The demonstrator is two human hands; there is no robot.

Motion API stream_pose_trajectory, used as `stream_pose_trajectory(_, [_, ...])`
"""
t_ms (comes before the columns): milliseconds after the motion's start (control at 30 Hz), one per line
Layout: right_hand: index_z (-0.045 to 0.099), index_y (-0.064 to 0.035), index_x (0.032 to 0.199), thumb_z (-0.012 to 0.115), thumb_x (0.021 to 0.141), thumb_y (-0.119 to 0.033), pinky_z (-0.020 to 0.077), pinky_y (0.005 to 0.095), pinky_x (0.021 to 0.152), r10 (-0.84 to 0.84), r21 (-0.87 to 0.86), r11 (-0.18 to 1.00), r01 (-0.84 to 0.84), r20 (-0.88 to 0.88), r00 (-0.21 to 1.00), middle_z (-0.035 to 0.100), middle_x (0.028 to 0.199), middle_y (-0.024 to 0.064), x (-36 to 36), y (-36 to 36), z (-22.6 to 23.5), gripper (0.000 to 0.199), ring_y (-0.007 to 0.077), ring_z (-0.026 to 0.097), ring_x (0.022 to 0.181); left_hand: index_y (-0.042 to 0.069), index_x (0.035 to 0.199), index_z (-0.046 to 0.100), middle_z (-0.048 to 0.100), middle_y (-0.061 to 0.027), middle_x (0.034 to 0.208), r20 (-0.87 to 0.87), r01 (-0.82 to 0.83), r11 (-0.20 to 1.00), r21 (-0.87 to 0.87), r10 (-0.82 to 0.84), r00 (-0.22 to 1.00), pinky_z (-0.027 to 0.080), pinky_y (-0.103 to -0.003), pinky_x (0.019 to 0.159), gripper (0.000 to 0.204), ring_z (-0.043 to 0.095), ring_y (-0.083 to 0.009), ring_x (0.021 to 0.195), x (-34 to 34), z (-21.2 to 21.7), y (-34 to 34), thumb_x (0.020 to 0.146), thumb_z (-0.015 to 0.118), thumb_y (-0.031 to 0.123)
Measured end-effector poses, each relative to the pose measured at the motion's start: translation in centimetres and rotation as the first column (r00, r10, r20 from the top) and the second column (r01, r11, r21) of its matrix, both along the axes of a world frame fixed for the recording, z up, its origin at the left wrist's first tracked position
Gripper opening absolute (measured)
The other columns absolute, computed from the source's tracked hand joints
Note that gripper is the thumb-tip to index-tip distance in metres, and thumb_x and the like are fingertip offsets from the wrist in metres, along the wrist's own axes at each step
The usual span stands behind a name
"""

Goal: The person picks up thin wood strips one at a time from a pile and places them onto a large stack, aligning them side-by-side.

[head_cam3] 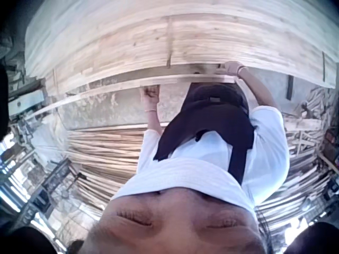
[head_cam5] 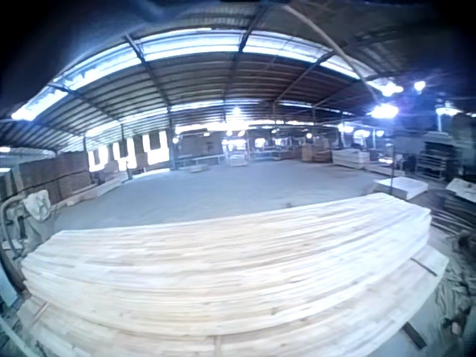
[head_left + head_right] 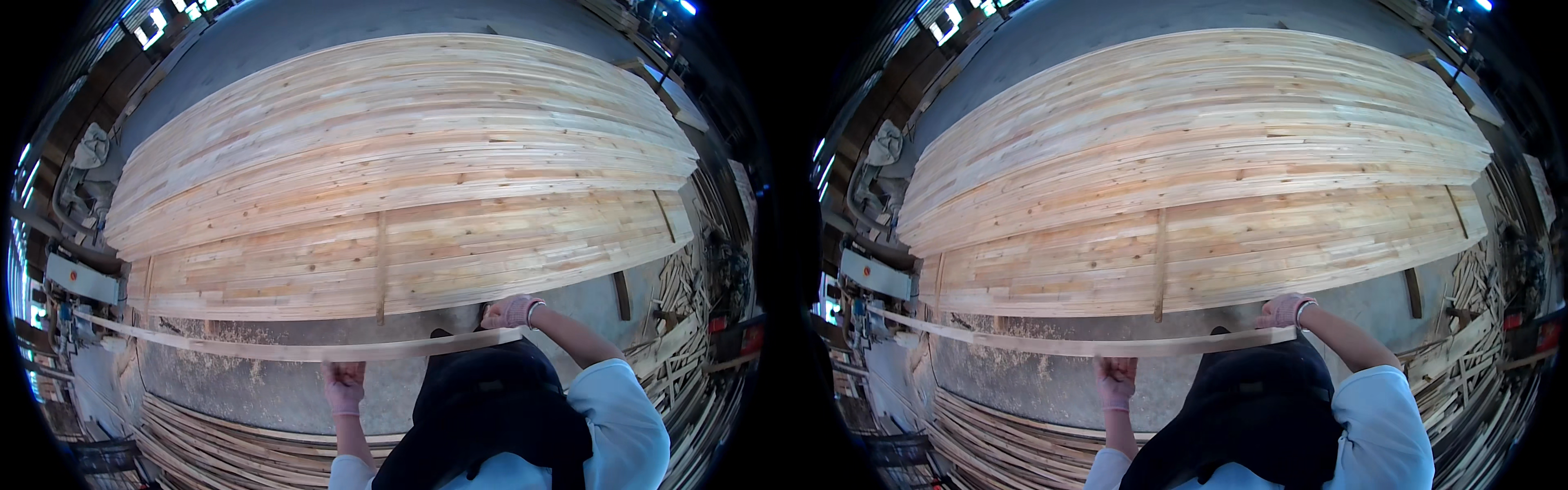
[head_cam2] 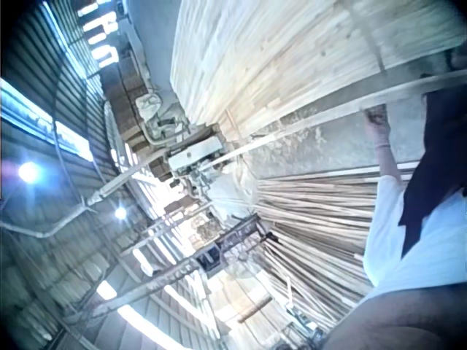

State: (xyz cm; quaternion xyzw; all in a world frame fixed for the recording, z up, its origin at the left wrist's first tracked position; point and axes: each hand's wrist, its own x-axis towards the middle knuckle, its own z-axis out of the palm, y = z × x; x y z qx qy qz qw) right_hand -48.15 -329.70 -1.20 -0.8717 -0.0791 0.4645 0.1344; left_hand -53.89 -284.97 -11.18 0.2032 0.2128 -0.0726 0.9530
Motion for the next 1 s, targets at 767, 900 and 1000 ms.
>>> stream_pose_trajectory(767, [0.057, -0.0146, 0.081, 0.054, 0.087, -0.050, 0.0482, 0.0340, 0.055, -0.494, 0.144, -0.432, 0.890, -0.864, -0.100, 0.062, 0.078, 0.0039, 10.7, -16.8, -15.9, 0.036, 0.0184, 0.060, 0.064, 0.013, 0.089, 0.063, 0.062, 0.0004, 0.074, -0.516, -0.453, 0.840, 0.298, 0.541, 0.664, 0.046, -0.047, 0.080, 0.043, 0.055, -0.0210, 0.066, 8.8, 3.2, -14.9, 0.091, 0.046, 0.052])
stream_pose_trajectory(900, [0.055, -0.0166, 0.081, 0.054, 0.089, -0.050, 0.0464, 0.0321, 0.052, -0.548, 0.134, -0.548, 0.825, -0.803, -0.234, 0.061, 0.074, 0.0023, 13.5, -23.3, -20.5, 0.035, 0.0178, 0.058, 0.062, 0.010, 0.090, 0.062, 0.060, -0.0018, 0.075, -0.577, -0.232, 0.947, 0.224, 0.320, 0.751, 0.047, -0.046, 0.080, 0.055, 0.053, -0.0220, 0.067, 11.1, 3.0, -23.7, 0.091, 0.038, 0.059])
stream_pose_trajectory(1000, [0.053, -0.0161, 0.079, 0.055, 0.089, -0.048, 0.0466, 0.0311, 0.052, -0.545, 0.103, -0.596, 0.796, -0.781, -0.307, 0.062, 0.074, 0.0033, 16.1, -26.3, -21.1, 0.034, 0.0194, 0.058, 0.060, 0.009, 0.090, 0.061, 0.059, -0.0028, 0.075, -0.595, -0.099, 0.982, 0.161, 0.176, 0.784, 0.047, -0.044, 0.079, 0.056, 0.052, -0.0220, 0.067, 13.1, 3.3, -29.7, 0.092, 0.036, 0.059])
